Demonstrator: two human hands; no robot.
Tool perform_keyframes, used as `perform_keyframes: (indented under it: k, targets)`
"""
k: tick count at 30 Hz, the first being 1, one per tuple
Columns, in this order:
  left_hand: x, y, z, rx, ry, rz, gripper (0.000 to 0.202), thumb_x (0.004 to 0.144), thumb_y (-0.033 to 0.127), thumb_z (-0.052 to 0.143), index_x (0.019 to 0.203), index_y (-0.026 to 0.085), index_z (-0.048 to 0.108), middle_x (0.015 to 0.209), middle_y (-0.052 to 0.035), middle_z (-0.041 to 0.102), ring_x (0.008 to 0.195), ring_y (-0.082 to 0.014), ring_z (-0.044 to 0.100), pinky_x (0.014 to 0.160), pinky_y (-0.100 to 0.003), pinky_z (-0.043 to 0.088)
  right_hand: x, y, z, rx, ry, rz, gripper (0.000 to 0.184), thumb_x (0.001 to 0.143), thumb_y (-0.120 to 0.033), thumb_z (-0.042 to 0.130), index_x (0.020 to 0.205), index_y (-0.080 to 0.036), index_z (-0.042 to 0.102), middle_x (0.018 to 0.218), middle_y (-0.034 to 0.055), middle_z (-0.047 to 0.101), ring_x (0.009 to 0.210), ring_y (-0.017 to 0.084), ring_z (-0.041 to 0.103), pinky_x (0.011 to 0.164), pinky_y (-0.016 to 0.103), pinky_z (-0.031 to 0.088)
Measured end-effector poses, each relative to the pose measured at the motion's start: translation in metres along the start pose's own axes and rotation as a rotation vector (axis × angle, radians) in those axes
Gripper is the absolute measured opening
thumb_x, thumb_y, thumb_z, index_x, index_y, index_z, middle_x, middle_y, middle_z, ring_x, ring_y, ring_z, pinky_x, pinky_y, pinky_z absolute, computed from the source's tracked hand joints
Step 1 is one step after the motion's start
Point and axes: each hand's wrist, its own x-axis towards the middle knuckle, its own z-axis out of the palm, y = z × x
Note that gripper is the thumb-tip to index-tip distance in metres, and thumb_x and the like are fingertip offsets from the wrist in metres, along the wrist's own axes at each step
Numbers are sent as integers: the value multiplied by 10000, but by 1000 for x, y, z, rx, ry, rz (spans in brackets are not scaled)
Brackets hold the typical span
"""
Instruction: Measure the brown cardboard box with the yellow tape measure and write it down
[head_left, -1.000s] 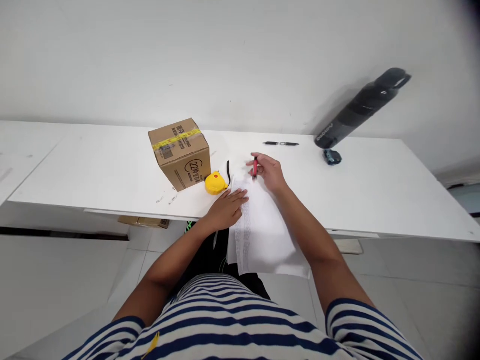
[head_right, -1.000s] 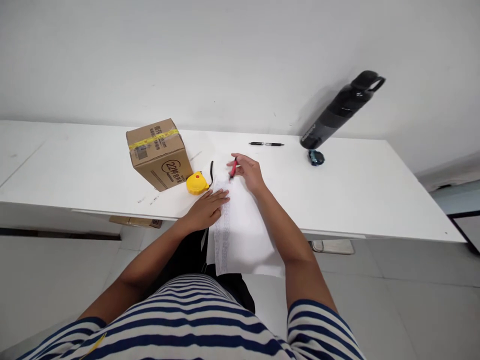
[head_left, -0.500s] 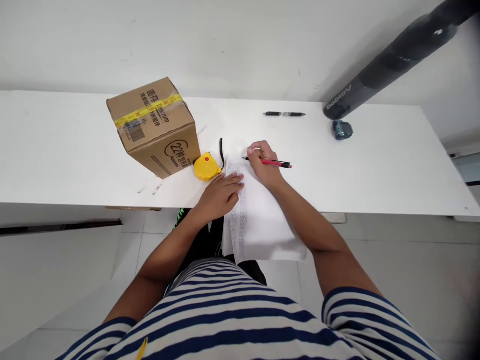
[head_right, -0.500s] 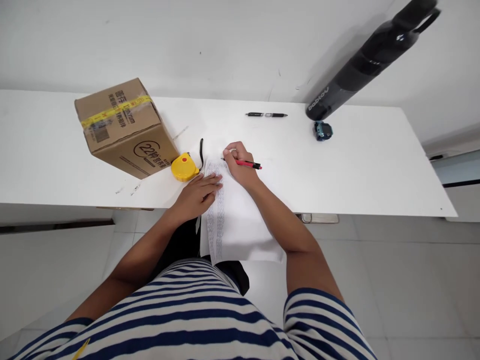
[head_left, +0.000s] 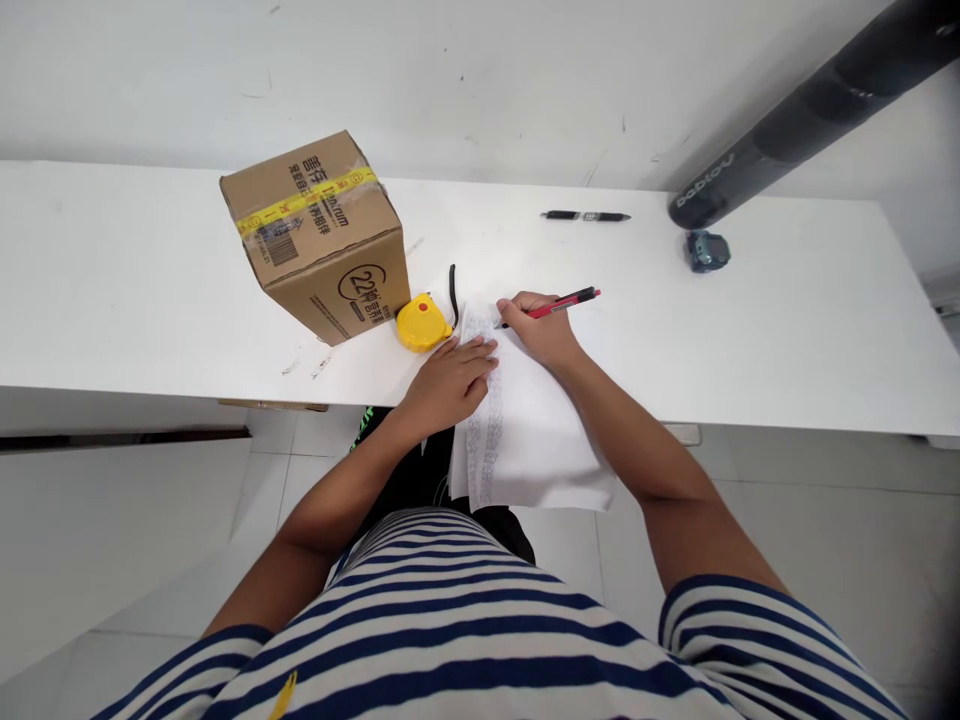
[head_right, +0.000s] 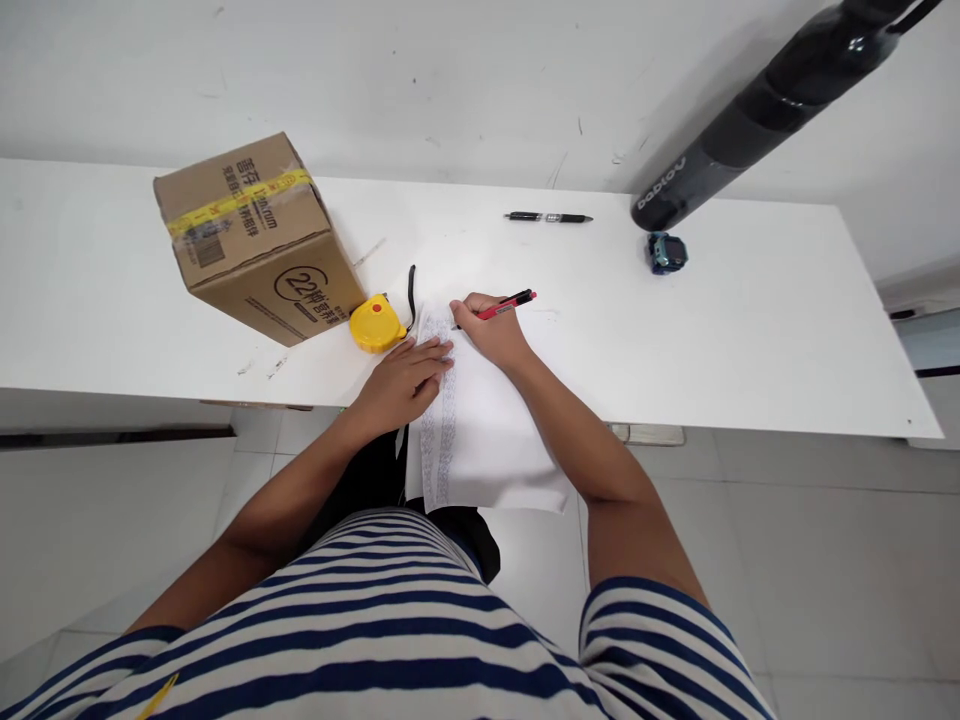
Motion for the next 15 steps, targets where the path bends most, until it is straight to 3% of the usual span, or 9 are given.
perform_keyframes:
  k: [10,15]
  targets:
    - [0,0,1,10,12,4,386,979,184,437,1259,197,703,1498,-61,604,1463,-202,496,1259,-487,330,-2,2,0,9,55,-8,421,888,-470,613,555,-233,512,574,-11,572,611,156,540,632,313,469]
    - [0,1,1,17,16,2,390,972,177,444,1261,193,706,1492,-70,607,1461,-207,500,1256,-489,333,0,1,-2,20,-13,-13,397,867,-460,619,554,-230,540,597,1,603,626,161,562,634,312,474]
